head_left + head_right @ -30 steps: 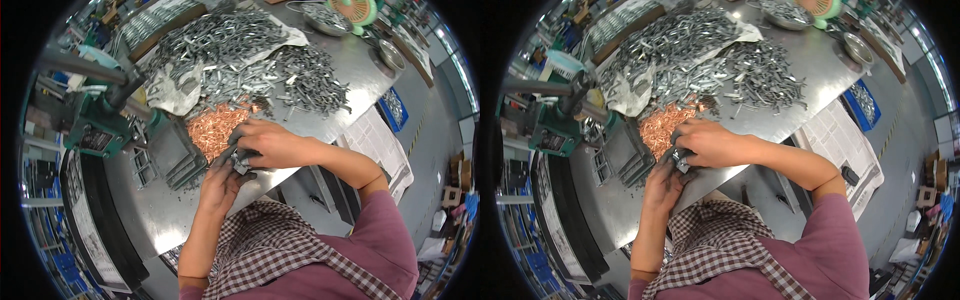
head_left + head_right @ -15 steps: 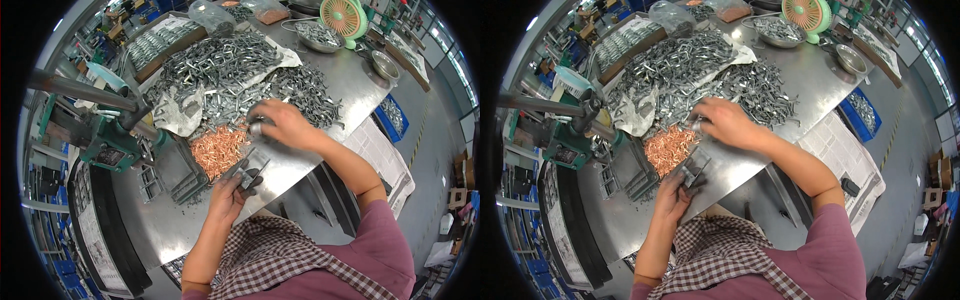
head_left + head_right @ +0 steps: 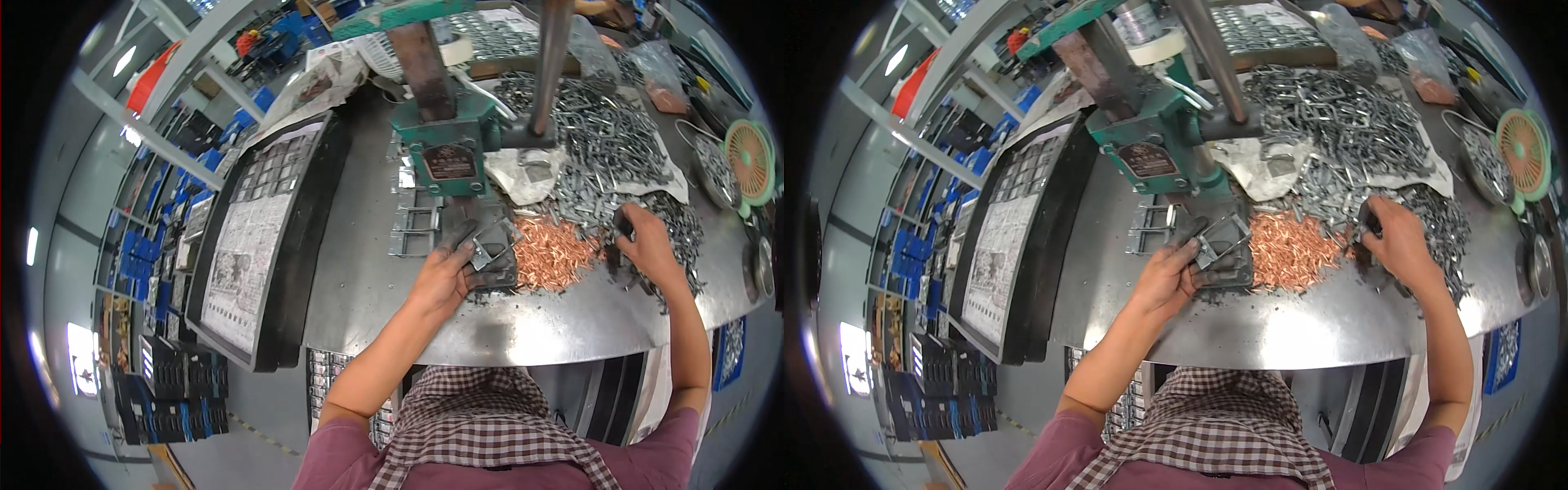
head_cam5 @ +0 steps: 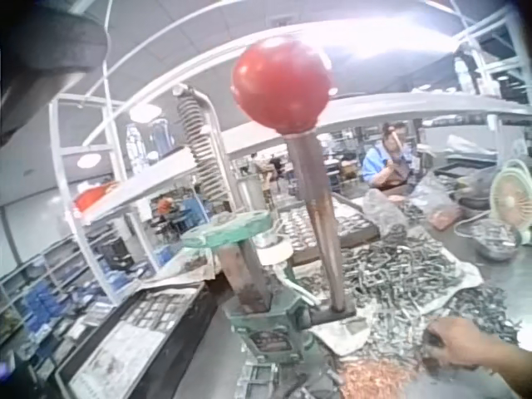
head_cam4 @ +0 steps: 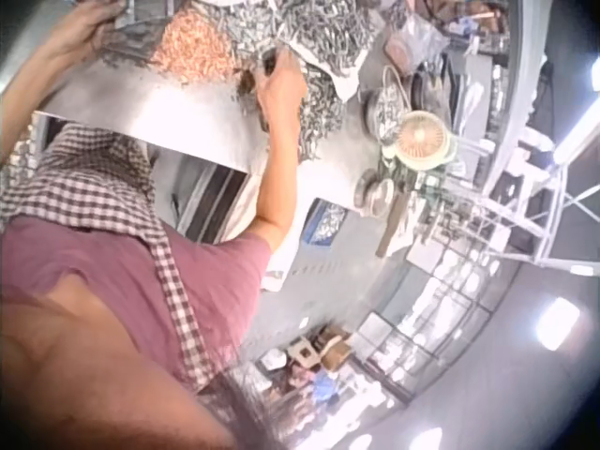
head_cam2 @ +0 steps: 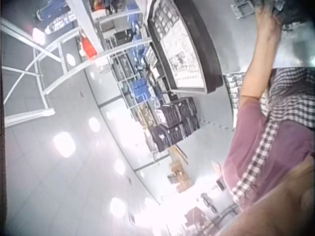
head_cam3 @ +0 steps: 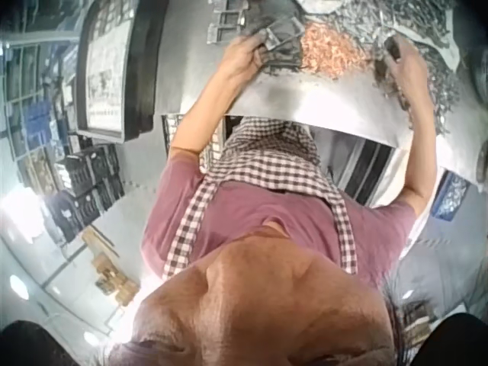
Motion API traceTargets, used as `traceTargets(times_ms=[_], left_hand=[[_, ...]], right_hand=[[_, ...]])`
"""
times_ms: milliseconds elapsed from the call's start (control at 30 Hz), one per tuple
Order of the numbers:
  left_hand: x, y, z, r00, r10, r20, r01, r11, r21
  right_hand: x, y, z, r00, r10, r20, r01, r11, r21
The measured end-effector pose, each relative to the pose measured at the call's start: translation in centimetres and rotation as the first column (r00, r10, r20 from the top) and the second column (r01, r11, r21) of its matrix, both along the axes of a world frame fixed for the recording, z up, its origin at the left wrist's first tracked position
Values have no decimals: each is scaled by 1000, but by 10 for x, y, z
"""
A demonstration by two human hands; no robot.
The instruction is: The person assembles metal components by inserting metal clips into metal frames by hand, operating a manual press machine to press them together, and placing the finished components into a tray.
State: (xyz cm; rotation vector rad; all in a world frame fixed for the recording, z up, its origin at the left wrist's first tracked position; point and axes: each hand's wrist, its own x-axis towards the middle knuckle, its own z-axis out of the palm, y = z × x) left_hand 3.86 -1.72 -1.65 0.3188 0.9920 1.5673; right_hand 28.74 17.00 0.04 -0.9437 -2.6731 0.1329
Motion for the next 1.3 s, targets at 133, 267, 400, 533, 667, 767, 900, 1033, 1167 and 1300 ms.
traceTargets(times_ms=[133,267,400,533,667,767,900,1033,1167,1300], left_hand=[[5,-2,-19,995,-100,-28,95,987,-133],[37,-2,-6,989,-144,-30,140,985,-99],[43,-5,-20,937,-347,-43,345,938,-41],[49,-11,-20,910,-415,-8,415,909,-49],[52,-13,-10,893,-450,28,450,890,-69],[52,-12,-8,904,-427,23,428,901,-74],[52,-9,-11,915,-399,55,402,915,-44],[54,-8,-8,915,-400,47,402,915,-46],[53,-8,-8,894,-447,34,447,894,-15],[53,-5,-10,891,-454,22,454,891,20]], right_hand=[[19,-53,-17,990,121,76,-74,889,-452],[34,-61,-5,983,172,-61,-182,954,-238],[36,-69,-31,920,391,19,-387,915,-111],[30,-69,-27,930,361,66,-341,917,-204],[15,-70,3,965,255,-59,-261,925,-274],[-15,-75,20,807,487,-333,-572,786,-236],[-34,-81,12,784,559,-269,-615,757,-219],[-33,-82,9,781,555,-286,-617,758,-213],[-33,-84,13,790,570,-228,-613,754,-238],[-30,-80,19,770,606,-197,-637,716,-285]])
